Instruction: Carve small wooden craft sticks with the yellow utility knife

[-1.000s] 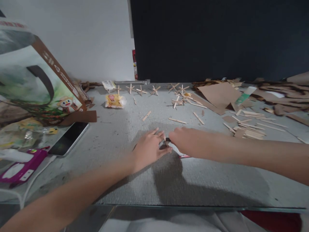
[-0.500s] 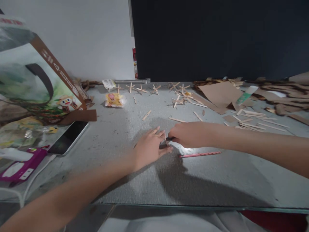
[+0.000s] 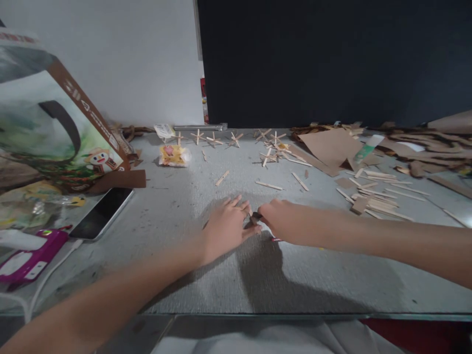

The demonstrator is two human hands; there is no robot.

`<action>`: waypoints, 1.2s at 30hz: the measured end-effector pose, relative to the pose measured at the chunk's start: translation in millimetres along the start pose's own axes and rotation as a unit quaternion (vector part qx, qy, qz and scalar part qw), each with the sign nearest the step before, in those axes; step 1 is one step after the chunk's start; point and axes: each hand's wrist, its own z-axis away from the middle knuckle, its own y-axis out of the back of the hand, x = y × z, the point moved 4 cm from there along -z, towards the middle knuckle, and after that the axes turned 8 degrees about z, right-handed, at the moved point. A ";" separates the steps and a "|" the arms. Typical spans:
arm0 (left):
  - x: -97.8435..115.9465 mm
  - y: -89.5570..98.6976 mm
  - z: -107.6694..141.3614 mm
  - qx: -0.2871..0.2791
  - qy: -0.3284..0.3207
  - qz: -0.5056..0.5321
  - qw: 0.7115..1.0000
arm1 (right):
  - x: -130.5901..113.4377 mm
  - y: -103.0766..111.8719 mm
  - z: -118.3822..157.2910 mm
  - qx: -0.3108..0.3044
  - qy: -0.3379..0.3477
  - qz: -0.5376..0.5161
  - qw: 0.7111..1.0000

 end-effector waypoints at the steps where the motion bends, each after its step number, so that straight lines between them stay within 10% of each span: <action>1: 0.4 0.1 0.0 0.001 0.000 -0.005 1.000 | 1.7 -1.6 -1.2 0.003 -0.004 -0.009 1.000; 13: 5.9 3.0 -2.4 0.003 0.015 -0.047 0.999 | 27.0 -1.6 -6.1 -0.058 -0.030 -0.222 0.973; 23: 1.9 0.4 -3.3 0.002 0.016 -0.049 0.999 | 32.0 -9.6 -16.1 -0.058 0.024 -0.164 0.984; 28: 4.7 2.2 -2.8 0.002 0.020 -0.039 0.999 | 27.1 -15.4 -7.6 -0.186 -0.064 -0.322 0.926; 36: 5.9 2.3 -1.6 0.021 0.014 -0.026 0.999 | 29.8 -33.0 -7.7 -0.177 -0.082 -0.495 0.847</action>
